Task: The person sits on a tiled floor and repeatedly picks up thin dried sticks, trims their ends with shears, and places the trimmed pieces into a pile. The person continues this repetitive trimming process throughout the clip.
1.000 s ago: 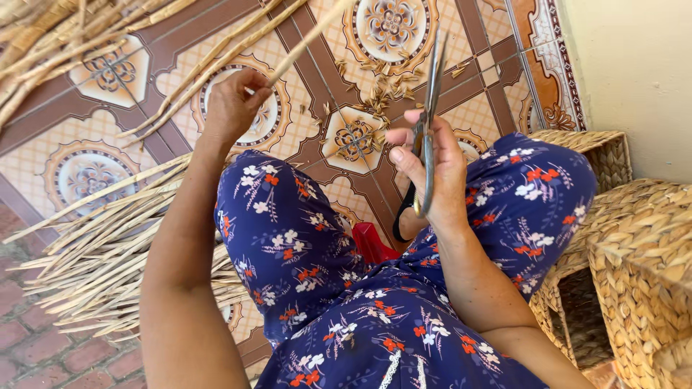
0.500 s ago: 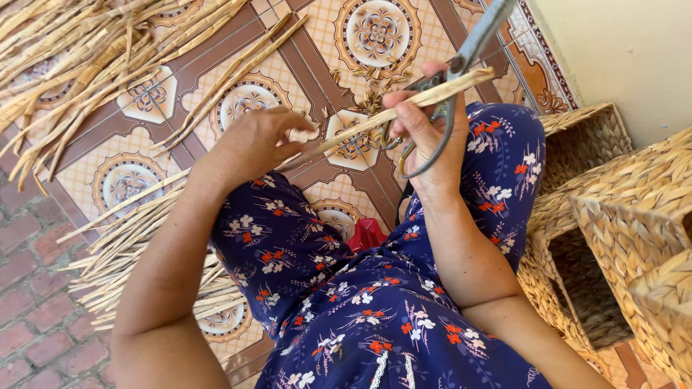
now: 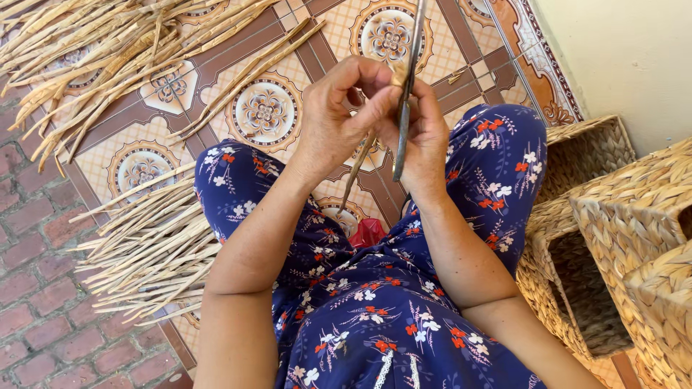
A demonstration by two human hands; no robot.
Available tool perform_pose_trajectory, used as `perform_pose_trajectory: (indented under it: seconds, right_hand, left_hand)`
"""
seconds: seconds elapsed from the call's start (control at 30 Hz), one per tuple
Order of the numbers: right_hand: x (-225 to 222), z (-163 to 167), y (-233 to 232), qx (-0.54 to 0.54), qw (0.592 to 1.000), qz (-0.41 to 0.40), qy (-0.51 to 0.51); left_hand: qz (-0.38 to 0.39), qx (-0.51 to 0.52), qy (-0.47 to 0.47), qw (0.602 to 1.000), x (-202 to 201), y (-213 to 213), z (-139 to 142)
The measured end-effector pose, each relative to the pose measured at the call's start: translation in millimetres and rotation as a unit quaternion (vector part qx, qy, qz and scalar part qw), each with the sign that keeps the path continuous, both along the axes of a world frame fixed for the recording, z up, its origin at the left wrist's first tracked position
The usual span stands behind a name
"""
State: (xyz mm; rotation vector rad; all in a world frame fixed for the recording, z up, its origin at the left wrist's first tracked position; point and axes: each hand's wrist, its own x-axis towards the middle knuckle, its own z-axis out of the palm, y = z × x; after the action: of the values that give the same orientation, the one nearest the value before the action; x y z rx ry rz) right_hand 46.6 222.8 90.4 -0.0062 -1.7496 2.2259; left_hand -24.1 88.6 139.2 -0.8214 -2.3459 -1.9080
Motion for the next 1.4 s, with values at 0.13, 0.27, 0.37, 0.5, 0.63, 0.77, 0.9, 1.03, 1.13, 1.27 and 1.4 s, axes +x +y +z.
perform_pose_trajectory:
  seconds: [0.13, 0.27, 0.37, 0.5, 0.63, 0.77, 0.9, 1.03, 1.13, 1.27, 1.4]
  right_hand:
    - [0.7, 3.2, 4.4, 0.024, 1.0, -0.012, -0.008]
    - [10.2, 8.0, 7.7, 0.181, 0.983, -0.006, 0.002]
    - [11.3, 10.0, 5.9, 0.247, 0.969, 0.007, 0.014]
    - [7.2, 12.7, 1.6, 0.337, 0.941, -0.034, 0.008]
    - [6.4, 15.9, -0.8, 0.357, 0.932, -0.052, 0.029]
    - [7.0, 18.9, -0.3, 0.363, 0.93, -0.052, 0.038]
    - [6.8, 20.8, -0.1, 0.368, 0.927, -0.054, 0.042]
    - [7.6, 21.8, 0.5, 0.371, 0.926, -0.058, 0.041]
    - [8.7, 21.9, 1.0, 0.372, 0.926, -0.06, 0.034]
    - [9.5, 21.1, 1.4, 0.374, 0.925, -0.06, 0.028]
    - [10.6, 18.6, 0.8, 0.371, 0.926, -0.061, 0.031]
  left_hand:
    - [-0.075, 0.18, -0.133, 0.972, -11.6, -12.3, -19.4]
    - [-0.093, 0.251, -0.158, 0.95, -16.5, -24.7, -28.8]
    - [-0.098, 0.251, -0.152, 0.951, -16.3, -30.5, -30.8]
    - [-0.077, 0.203, -0.129, 0.968, -13.5, -37.0, -28.9]
    - [-0.034, 0.096, -0.024, 0.995, -10.7, -40.9, -23.2]
    - [-0.03, 0.094, -0.052, 0.994, -10.9, -42.4, -16.6]
    - [-0.043, 0.113, -0.056, 0.991, -10.5, -40.7, -12.6]
    - [-0.039, 0.112, -0.073, 0.99, -8.1, -37.3, -11.9]
    - [-0.036, 0.111, -0.064, 0.991, -7.0, -35.3, -12.9]
    - [-0.04, 0.122, -0.064, 0.99, -6.0, -35.8, -15.3]
    - [-0.045, 0.129, -0.052, 0.989, -6.7, -37.4, -18.5]
